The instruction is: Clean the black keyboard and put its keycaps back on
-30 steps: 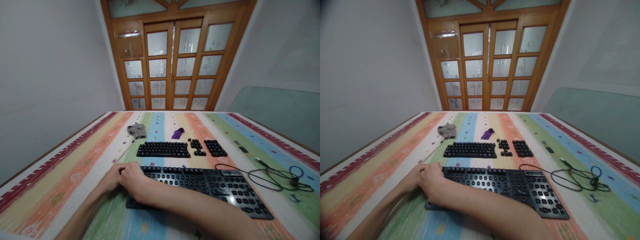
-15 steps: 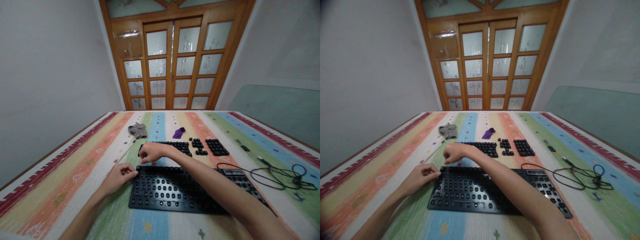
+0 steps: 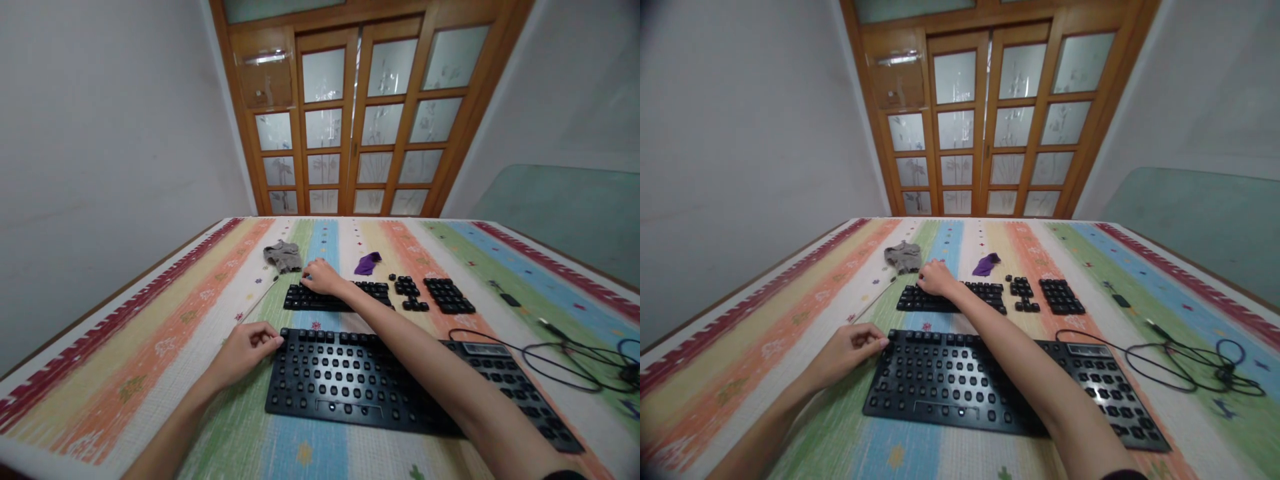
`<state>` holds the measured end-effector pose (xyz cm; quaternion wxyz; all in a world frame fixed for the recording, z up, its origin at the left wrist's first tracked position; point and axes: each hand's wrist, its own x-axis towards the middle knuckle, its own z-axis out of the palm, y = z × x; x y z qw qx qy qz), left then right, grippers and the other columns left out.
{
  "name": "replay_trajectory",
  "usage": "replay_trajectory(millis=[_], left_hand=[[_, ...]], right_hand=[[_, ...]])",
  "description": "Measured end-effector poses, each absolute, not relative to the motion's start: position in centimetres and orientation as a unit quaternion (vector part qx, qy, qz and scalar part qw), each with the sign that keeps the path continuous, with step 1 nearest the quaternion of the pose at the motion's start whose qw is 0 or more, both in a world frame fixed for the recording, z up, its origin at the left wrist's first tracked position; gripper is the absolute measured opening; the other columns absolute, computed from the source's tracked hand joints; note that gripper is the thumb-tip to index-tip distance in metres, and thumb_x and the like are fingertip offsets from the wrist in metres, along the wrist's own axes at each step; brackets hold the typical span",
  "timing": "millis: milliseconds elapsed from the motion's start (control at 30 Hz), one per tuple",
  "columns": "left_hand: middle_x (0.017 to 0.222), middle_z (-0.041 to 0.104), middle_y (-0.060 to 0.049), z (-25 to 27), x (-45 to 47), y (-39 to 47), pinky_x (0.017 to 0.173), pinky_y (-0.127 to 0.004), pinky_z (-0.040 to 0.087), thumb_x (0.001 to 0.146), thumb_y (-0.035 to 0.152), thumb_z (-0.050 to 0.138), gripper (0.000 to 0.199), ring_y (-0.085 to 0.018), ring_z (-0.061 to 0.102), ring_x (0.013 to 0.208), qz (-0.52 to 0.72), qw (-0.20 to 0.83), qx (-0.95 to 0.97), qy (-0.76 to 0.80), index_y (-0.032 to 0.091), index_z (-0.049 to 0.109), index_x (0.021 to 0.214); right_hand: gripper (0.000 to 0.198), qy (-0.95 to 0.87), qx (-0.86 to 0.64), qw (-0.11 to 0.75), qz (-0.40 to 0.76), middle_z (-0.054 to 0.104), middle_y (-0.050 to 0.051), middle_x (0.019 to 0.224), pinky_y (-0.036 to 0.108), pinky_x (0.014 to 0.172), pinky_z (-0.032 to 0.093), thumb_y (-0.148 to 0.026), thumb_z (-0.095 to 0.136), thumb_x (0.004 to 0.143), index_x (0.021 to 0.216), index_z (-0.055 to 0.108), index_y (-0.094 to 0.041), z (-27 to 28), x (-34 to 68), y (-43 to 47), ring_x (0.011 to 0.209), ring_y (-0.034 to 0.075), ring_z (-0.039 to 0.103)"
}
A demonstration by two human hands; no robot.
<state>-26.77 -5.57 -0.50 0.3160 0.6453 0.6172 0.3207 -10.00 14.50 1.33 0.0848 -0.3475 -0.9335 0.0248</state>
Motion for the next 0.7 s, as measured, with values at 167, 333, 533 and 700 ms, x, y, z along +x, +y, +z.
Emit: replay_trajectory(millis=[167, 333, 533, 700], left_hand=[[0.073, 0.070, -0.004, -0.3, -26.7, -5.7, 0.061, -0.027, 0.044, 0.085, 0.052, 0.060, 0.037, -0.018, 0.061, 0.066, 0.321, 0.310, 0.648, 0.618, 0.016, 0.070, 0.078], [0.071, 0.068, -0.003, -0.3, -26.6, -5.7, 0.062, -0.026, 0.044, 0.086, 0.051, 0.058, 0.038, -0.018, 0.060, 0.066, 0.328, 0.301, 0.651, 0.615, 0.016, 0.069, 0.079], [0.065, 0.062, 0.000, 0.1, -26.3, -5.9, 0.057, -0.024, 0.039, 0.088, 0.050, 0.058, 0.036, -0.015, 0.054, 0.060, 0.346, 0.283, 0.658, 0.606, 0.017, 0.070, 0.083], [0.061, 0.057, 0.002, 0.1, -26.3, -6.0, 0.054, -0.023, 0.038, 0.088, 0.044, 0.057, 0.032, -0.014, 0.051, 0.056, 0.352, 0.264, 0.677, 0.590, 0.016, 0.070, 0.094]], right_hand=[[0.027, -0.933, -0.350, 0.077, 0.025, 0.073, 0.017, 0.107, 0.034, 0.089, 0.039, -0.023, 0.054, 0.094, 0.098, 0.078, -0.011, 0.9, -10.9, 14.8, 0.105, 0.028, 0.059], [0.027, -0.932, -0.346, 0.101, 0.030, 0.071, 0.019, 0.106, 0.035, 0.089, 0.040, -0.023, 0.053, 0.096, 0.095, 0.076, -0.008, 1.3, -10.8, 14.5, 0.105, 0.029, 0.057], [0.024, -0.941, -0.296, 0.154, 0.054, 0.069, 0.013, 0.105, 0.034, 0.096, 0.038, -0.024, 0.053, 0.099, 0.100, 0.072, -0.010, 2.3, -9.7, 11.8, 0.103, 0.021, 0.055], [0.017, -0.956, -0.175, 0.216, 0.096, 0.067, 0.010, 0.096, 0.033, 0.091, 0.041, -0.022, 0.057, 0.097, 0.095, 0.069, -0.010, 2.1, -7.6, 7.1, 0.096, 0.020, 0.053]])
